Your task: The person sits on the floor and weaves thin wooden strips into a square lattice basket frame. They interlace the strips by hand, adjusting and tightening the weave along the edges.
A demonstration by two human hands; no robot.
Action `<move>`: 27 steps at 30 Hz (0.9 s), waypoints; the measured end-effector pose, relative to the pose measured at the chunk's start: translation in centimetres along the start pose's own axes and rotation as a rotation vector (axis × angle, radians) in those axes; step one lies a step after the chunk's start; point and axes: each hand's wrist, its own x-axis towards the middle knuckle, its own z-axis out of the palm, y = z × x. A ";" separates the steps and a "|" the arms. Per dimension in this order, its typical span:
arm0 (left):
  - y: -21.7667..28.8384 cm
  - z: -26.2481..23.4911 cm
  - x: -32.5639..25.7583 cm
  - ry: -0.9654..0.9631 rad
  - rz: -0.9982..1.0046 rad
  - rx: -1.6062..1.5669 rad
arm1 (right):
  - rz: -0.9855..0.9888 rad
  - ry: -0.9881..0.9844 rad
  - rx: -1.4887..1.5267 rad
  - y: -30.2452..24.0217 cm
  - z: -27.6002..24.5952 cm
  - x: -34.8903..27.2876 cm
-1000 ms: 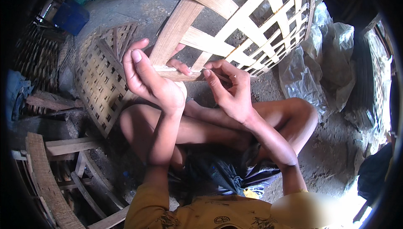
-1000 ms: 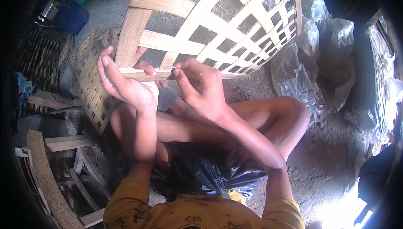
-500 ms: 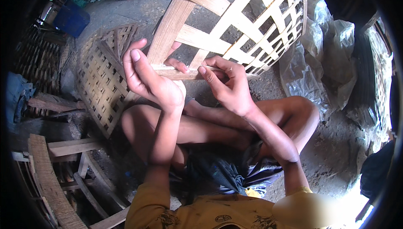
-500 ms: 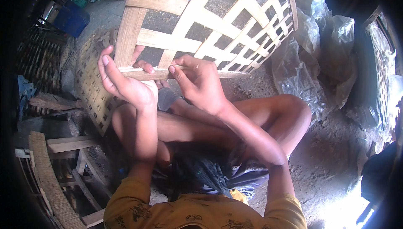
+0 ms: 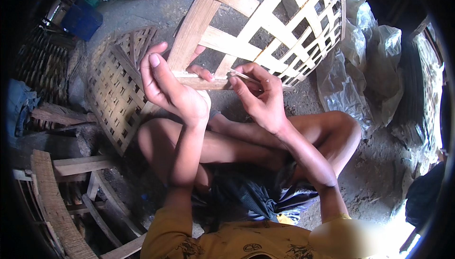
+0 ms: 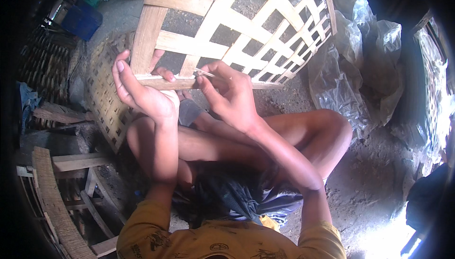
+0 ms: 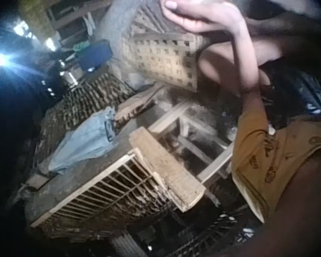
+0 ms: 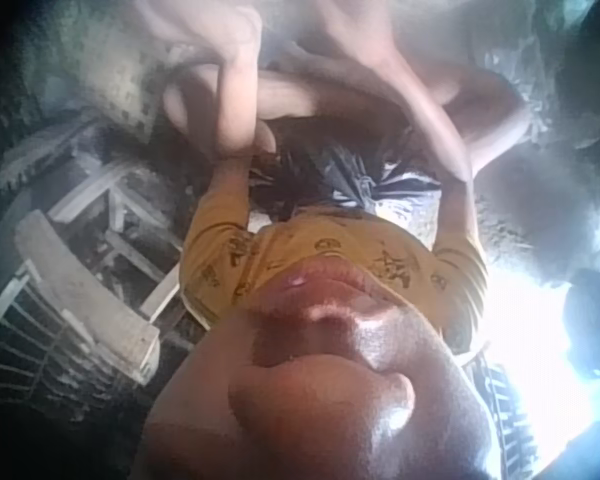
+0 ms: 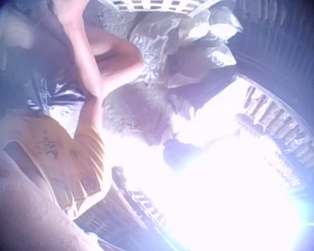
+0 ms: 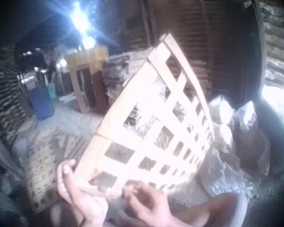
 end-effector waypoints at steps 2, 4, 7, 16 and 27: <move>0.0 -0.1 0.0 -0.003 -0.005 0.008 | 0.000 -0.035 0.090 0.1 0.1 0.3; 0.0 -0.1 0.0 0.007 -0.015 0.001 | 0.015 -0.097 0.214 -0.1 0.2 1.0; -0.2 -0.3 -0.1 0.023 -0.040 0.003 | 0.076 -0.111 0.272 0.4 0.0 1.3; 0.2 -0.4 -0.4 -0.023 -0.035 -0.001 | 0.102 -0.162 0.396 0.5 -0.3 1.2; 0.0 -0.2 -0.1 0.001 -0.057 -0.018 | 0.043 0.040 0.086 0.9 -0.4 -0.5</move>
